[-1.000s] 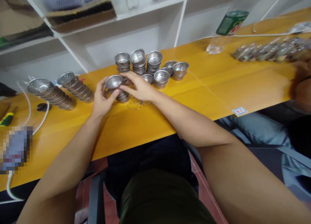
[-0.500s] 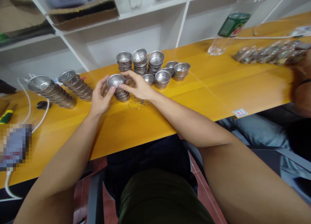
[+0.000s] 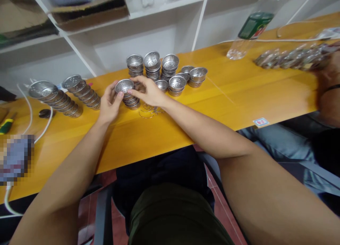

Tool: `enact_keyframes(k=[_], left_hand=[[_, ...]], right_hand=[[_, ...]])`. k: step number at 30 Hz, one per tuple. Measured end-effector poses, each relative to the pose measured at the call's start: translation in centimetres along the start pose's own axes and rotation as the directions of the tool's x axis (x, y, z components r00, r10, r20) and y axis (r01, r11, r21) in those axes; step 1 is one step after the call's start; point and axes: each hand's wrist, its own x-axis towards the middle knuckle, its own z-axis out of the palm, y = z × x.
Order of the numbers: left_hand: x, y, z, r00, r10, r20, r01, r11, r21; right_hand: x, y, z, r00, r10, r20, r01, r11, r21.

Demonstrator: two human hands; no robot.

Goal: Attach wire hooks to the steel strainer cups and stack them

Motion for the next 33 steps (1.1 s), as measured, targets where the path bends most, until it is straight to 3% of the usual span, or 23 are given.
enact_keyframes(k=[7,9,12,14,16,19,21,23,24,27,30,33], left_hand=[[-1.0,-2.9,0.0,0.997,0.024,-0.070,-0.019,0.997,0.074],[-1.4,-4.0,-0.5,0.997,-0.016,-0.076,0.024,0.995,0.095],[-1.7,-5.3,-1.5,0.992,-0.077,-0.100,0.089,0.989,0.120],[-1.8,-5.6,-2.0,0.988,-0.059,-0.143,0.079,0.987,0.139],[-1.8,-5.1,-2.2,0.978,-0.001,-0.208,0.040,0.982,0.185],[-1.7,-2.4,-2.2,0.941,0.150,-0.305,-0.044,0.944,0.327],[-1.6,0.6,-2.0,0.895,0.318,-0.311,-0.159,0.882,0.444],[-1.6,4.0,-1.6,0.838,0.475,-0.270,-0.283,0.800,0.529],[-1.8,5.4,-1.3,0.831,0.500,-0.243,-0.309,0.779,0.546],[-2.4,7.9,0.3,0.858,0.489,-0.161,-0.354,0.788,0.503],[-2.9,7.1,1.9,0.920,0.390,-0.033,-0.342,0.843,0.416],[-3.3,5.1,2.5,0.963,0.256,0.088,-0.271,0.886,0.376]], right_hand=[[-0.3,0.5,3.1,0.996,-0.087,-0.022,0.085,0.991,-0.108],[-0.4,-0.3,1.8,0.994,-0.107,0.006,0.106,0.982,-0.159],[-0.5,-1.2,-2.7,0.993,-0.103,0.050,0.114,0.936,-0.332],[-0.7,-1.2,-5.9,0.999,-0.033,0.038,0.047,0.888,-0.458],[-0.9,-0.4,-7.8,0.991,0.131,0.025,-0.091,0.802,-0.591],[-1.4,1.2,-7.8,0.911,0.412,0.015,-0.278,0.641,-0.715],[-1.6,1.6,-6.9,0.882,0.471,0.020,-0.307,0.606,-0.734],[-1.5,1.2,-6.4,0.909,0.418,0.006,-0.286,0.633,-0.719],[-1.4,0.6,-6.4,0.931,0.365,-0.009,-0.264,0.657,-0.707],[-1.4,-2.3,-6.5,0.990,0.140,-0.018,-0.118,0.755,-0.645],[-1.9,-5.3,-5.6,0.989,-0.094,0.111,0.136,0.866,-0.482],[-2.6,-6.9,-3.4,0.933,-0.243,0.265,0.315,0.907,-0.278]])
